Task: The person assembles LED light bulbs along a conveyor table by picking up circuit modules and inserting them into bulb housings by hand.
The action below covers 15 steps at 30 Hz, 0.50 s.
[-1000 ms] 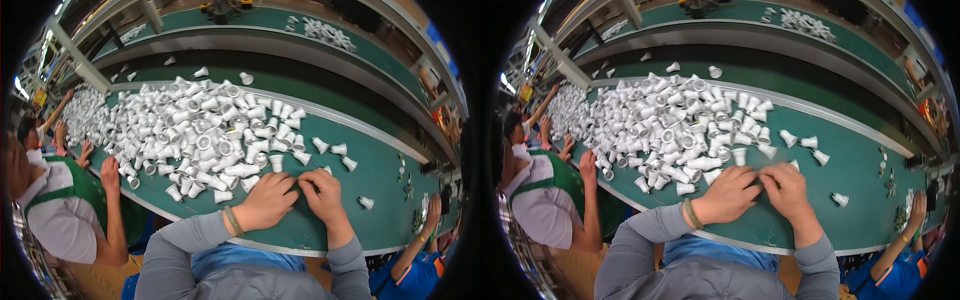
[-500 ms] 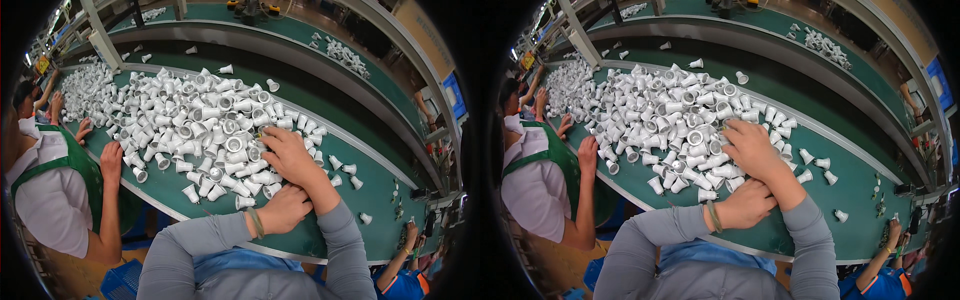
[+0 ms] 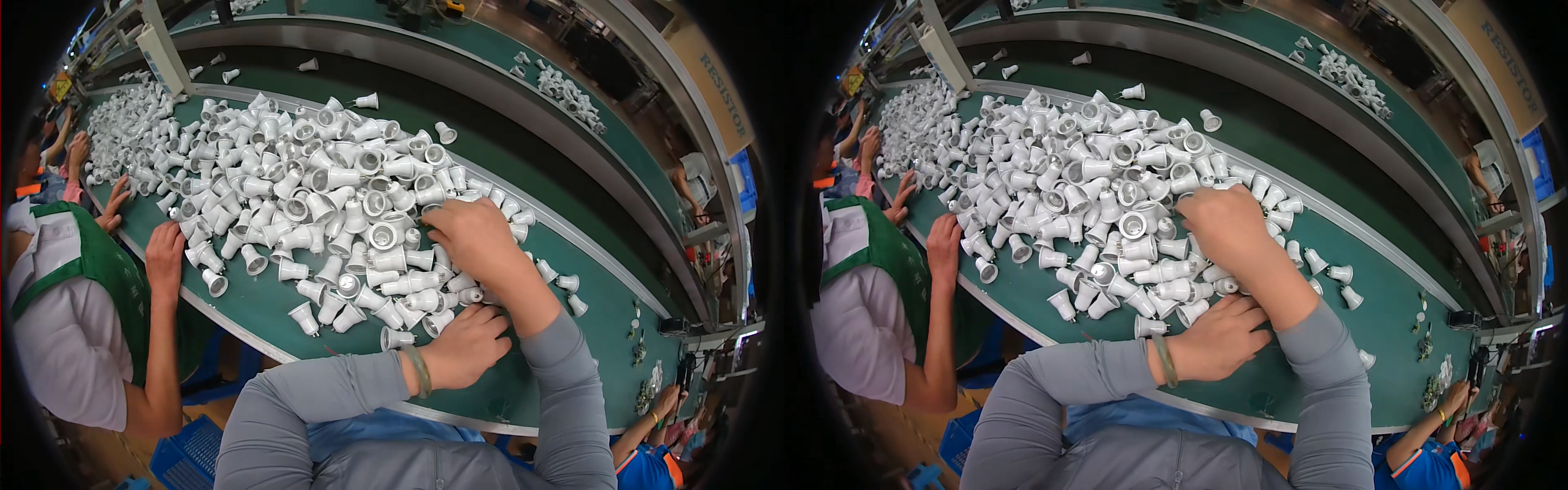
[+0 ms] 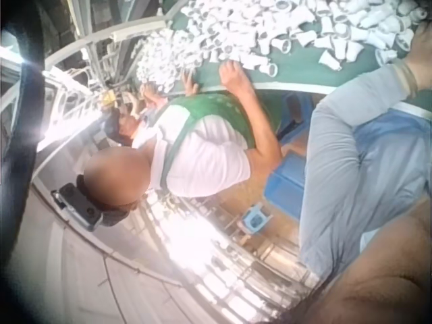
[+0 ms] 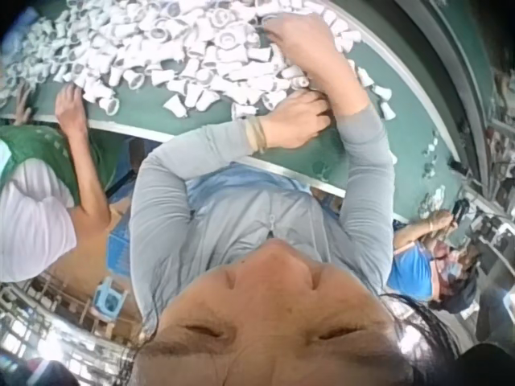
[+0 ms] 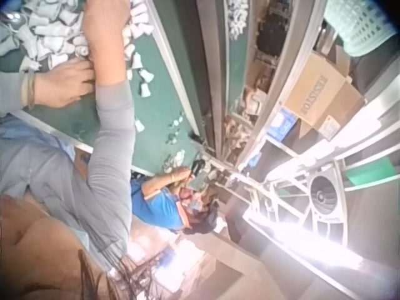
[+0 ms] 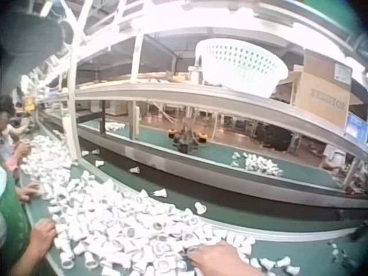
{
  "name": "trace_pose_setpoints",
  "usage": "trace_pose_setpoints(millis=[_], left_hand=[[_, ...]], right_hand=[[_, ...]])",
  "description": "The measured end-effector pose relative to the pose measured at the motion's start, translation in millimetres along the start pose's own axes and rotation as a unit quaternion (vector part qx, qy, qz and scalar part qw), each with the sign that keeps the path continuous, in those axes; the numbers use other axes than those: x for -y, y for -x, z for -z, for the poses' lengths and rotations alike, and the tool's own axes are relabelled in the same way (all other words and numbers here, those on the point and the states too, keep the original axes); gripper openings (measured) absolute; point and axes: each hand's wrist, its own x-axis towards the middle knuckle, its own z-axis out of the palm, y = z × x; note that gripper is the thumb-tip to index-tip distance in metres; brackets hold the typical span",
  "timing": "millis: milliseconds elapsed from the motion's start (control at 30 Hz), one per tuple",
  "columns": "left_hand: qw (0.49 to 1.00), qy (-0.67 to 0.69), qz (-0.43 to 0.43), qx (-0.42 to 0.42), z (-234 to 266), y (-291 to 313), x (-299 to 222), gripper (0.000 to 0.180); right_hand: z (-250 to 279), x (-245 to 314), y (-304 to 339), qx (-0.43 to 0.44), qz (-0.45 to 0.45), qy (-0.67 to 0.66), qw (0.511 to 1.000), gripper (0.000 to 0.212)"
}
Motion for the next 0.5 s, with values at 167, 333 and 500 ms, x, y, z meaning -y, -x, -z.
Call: trace_pose_setpoints(millis=[167, 333, 500], left_hand=[[0.998, 0.041, 0.021, 0.041, -2.2, -1.4, 0.1, 0.038], [0.996, 0.046, 0.029, 0.071, 1.0, 1.3, 1.0, 0.039], [0.998, 0.019, 0.015, 0.063, -1.1, 1.2, 0.3, 0.04]], right_hand=[[-13.0, -2.7, -16.4, 0.036, 0.004, 0.068, 0.997, 0.015], [-5.2, -14.4, -11.4, 0.101, -0.061, 0.061, 0.991, 0.012], [-0.3, -19.6, 2.9, 0.08, -0.064, 0.028, 0.994, 0.011]])
